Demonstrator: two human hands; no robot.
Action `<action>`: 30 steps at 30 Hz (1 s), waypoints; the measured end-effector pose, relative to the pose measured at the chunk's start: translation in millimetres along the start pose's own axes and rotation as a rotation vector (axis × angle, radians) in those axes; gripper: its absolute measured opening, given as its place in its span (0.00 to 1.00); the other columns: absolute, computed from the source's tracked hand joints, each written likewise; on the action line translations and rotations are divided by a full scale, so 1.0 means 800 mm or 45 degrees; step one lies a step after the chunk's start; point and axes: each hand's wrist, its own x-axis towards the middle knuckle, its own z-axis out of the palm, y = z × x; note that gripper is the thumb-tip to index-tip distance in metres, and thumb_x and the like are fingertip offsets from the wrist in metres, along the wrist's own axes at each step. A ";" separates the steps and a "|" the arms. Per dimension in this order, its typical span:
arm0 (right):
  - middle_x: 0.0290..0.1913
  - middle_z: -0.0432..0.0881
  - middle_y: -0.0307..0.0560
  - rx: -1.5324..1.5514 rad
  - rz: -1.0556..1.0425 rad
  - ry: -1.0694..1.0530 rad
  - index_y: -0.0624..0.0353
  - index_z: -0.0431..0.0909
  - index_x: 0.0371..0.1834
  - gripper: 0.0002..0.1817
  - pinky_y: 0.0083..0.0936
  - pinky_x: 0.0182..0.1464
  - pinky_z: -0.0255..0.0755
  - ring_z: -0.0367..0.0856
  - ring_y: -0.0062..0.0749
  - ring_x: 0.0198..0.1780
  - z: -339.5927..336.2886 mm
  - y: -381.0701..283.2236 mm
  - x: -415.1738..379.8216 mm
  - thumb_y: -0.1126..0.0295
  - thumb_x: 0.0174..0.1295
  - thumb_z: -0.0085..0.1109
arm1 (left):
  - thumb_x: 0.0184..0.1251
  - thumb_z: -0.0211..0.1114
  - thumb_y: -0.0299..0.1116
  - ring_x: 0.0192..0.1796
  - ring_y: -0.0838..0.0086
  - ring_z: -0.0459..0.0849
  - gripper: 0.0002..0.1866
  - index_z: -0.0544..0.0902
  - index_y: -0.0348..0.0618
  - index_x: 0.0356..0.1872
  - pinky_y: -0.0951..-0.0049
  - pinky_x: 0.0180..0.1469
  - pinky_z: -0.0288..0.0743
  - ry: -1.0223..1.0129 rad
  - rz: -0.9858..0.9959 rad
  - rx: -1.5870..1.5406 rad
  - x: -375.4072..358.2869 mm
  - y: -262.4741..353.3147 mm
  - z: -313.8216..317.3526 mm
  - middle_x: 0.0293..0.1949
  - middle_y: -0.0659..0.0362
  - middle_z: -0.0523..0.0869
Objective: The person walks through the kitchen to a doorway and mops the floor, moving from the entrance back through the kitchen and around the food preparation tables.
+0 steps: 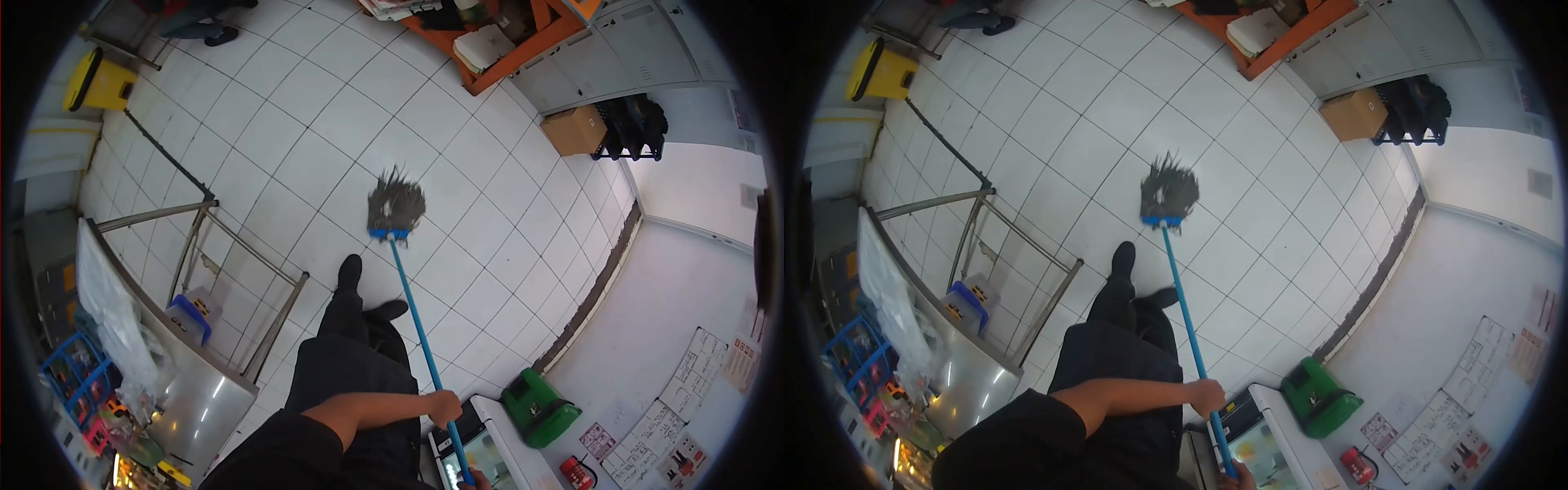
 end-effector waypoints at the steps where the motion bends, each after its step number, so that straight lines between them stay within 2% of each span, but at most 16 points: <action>1: 0.08 0.51 0.31 0.001 -0.009 -0.024 0.49 0.59 0.11 0.34 0.17 0.08 0.41 0.45 0.19 0.07 -0.005 -0.010 -0.005 0.35 0.66 0.42 | 0.39 0.71 0.46 0.36 0.55 0.87 0.16 0.85 0.44 0.25 0.54 0.40 0.80 0.059 -0.001 -0.015 0.000 0.005 0.003 0.28 0.51 0.86; 3: 0.08 0.52 0.31 0.036 -0.016 -0.100 0.50 0.61 0.12 0.34 0.17 0.08 0.41 0.46 0.18 0.07 -0.018 -0.025 0.004 0.35 0.67 0.41 | 0.42 0.70 0.46 0.35 0.55 0.86 0.15 0.85 0.45 0.23 0.54 0.39 0.80 0.088 -0.060 -0.007 -0.002 -0.001 -0.009 0.27 0.51 0.85; 5: 0.09 0.54 0.31 0.248 0.024 0.225 0.52 0.67 0.18 0.31 0.17 0.07 0.42 0.46 0.17 0.07 0.029 -0.048 0.001 0.37 0.69 0.41 | 0.40 0.68 0.46 0.33 0.56 0.86 0.14 0.84 0.46 0.20 0.55 0.36 0.79 0.123 -0.089 0.054 -0.003 -0.021 -0.025 0.25 0.52 0.85; 7: 0.14 0.60 0.31 0.052 -0.047 -0.387 0.53 0.73 0.35 0.21 0.19 0.10 0.51 0.57 0.18 0.11 0.009 -0.079 0.064 0.46 0.71 0.47 | 0.40 0.68 0.44 0.33 0.55 0.86 0.13 0.84 0.45 0.20 0.55 0.36 0.79 0.046 -0.145 0.162 -0.007 -0.062 -0.043 0.24 0.52 0.84; 8: 0.13 0.60 0.32 -0.038 -0.150 -0.592 0.51 0.71 0.31 0.21 0.19 0.10 0.52 0.58 0.19 0.11 0.028 -0.091 0.086 0.46 0.71 0.47 | 0.40 0.68 0.43 0.33 0.55 0.86 0.12 0.84 0.45 0.20 0.55 0.36 0.79 0.089 -0.160 0.193 -0.014 -0.097 -0.040 0.24 0.52 0.84; 9: 0.13 0.64 0.33 0.131 -0.076 -0.603 0.53 0.76 0.34 0.20 0.21 0.09 0.54 0.63 0.22 0.11 0.075 -0.102 0.096 0.49 0.72 0.47 | 0.41 0.67 0.43 0.32 0.55 0.85 0.12 0.84 0.45 0.20 0.55 0.36 0.79 0.120 -0.175 0.217 -0.032 -0.136 -0.042 0.23 0.53 0.84; 14: 0.12 0.58 0.30 0.182 -0.115 -1.016 0.54 0.74 0.36 0.16 0.15 0.10 0.48 0.54 0.15 0.11 0.307 -0.185 0.215 0.52 0.70 0.53 | 0.36 0.71 0.44 0.30 0.56 0.83 0.11 0.83 0.51 0.18 0.56 0.37 0.76 -0.057 -0.379 0.711 -0.151 -0.322 -0.201 0.22 0.54 0.82; 15: 0.14 0.60 0.30 0.242 -0.206 -1.009 0.58 0.73 0.37 0.16 0.15 0.12 0.51 0.58 0.15 0.13 0.363 -0.206 0.222 0.55 0.71 0.53 | 0.37 0.71 0.42 0.36 0.56 0.82 0.10 0.83 0.51 0.19 0.57 0.44 0.74 -0.058 -0.383 0.815 -0.171 -0.354 -0.245 0.25 0.54 0.82; 17: 0.15 0.57 0.30 0.274 -0.208 -1.311 0.61 0.72 0.40 0.17 0.15 0.13 0.48 0.55 0.15 0.14 0.438 -0.248 0.238 0.55 0.72 0.51 | 0.41 0.71 0.40 0.58 0.55 0.75 0.09 0.85 0.51 0.24 0.54 0.60 0.67 -0.084 -0.918 0.936 -0.185 -0.376 -0.321 0.44 0.50 0.83; 20: 0.15 0.55 0.29 0.249 -0.326 -1.227 0.63 0.71 0.42 0.19 0.15 0.15 0.46 0.52 0.15 0.14 0.485 -0.281 0.211 0.54 0.73 0.50 | 0.54 0.70 0.41 0.69 0.59 0.68 0.15 0.86 0.53 0.44 0.50 0.74 0.47 -0.163 -1.224 1.261 -0.165 -0.361 -0.374 0.57 0.56 0.81; 22: 0.16 0.57 0.30 0.185 -0.436 -1.195 0.62 0.72 0.42 0.18 0.17 0.15 0.45 0.54 0.15 0.15 0.465 -0.286 0.199 0.55 0.73 0.50 | 0.57 0.69 0.43 0.72 0.59 0.65 0.18 0.85 0.55 0.49 0.46 0.76 0.38 -0.430 -1.326 1.347 -0.142 -0.357 -0.382 0.60 0.58 0.80; 24: 0.17 0.60 0.30 0.117 -0.491 -1.212 0.60 0.75 0.42 0.17 0.18 0.15 0.47 0.56 0.16 0.16 0.395 -0.281 0.220 0.55 0.72 0.51 | 0.57 0.66 0.37 0.64 0.63 0.75 0.14 0.87 0.49 0.44 0.41 0.76 0.38 -0.601 -1.280 1.182 -0.097 -0.332 -0.346 0.50 0.56 0.86; 25: 0.17 0.63 0.30 0.104 -0.525 -1.176 0.57 0.77 0.41 0.15 0.19 0.15 0.49 0.58 0.16 0.15 0.351 -0.271 0.209 0.56 0.71 0.52 | 0.49 0.66 0.36 0.53 0.58 0.82 0.09 0.88 0.47 0.31 0.34 0.74 0.37 -0.289 -1.175 1.109 -0.102 -0.390 -0.272 0.38 0.53 0.87; 27: 0.16 0.65 0.31 0.091 -0.490 -1.036 0.57 0.76 0.45 0.14 0.18 0.15 0.53 0.59 0.16 0.14 0.247 -0.244 0.228 0.57 0.72 0.51 | 0.43 0.68 0.35 0.44 0.56 0.85 0.08 0.86 0.45 0.25 0.48 0.63 0.69 -0.282 -0.894 0.930 -0.052 -0.307 -0.215 0.32 0.50 0.86; 28: 0.17 0.66 0.33 0.109 -0.444 -0.950 0.58 0.76 0.48 0.17 0.16 0.16 0.56 0.63 0.18 0.16 0.192 -0.225 0.220 0.56 0.74 0.48 | 0.43 0.68 0.37 0.37 0.54 0.86 0.09 0.86 0.44 0.24 0.52 0.51 0.76 -0.228 -0.760 0.771 -0.027 -0.282 -0.173 0.28 0.50 0.86; 30: 0.18 0.68 0.35 -0.059 -0.325 -0.712 0.54 0.75 0.45 0.15 0.21 0.17 0.60 0.67 0.23 0.18 0.077 -0.182 0.197 0.55 0.73 0.47 | 0.42 0.67 0.36 0.40 0.53 0.86 0.10 0.85 0.42 0.24 0.57 0.49 0.78 -0.364 -0.583 0.551 0.018 -0.192 -0.125 0.32 0.47 0.87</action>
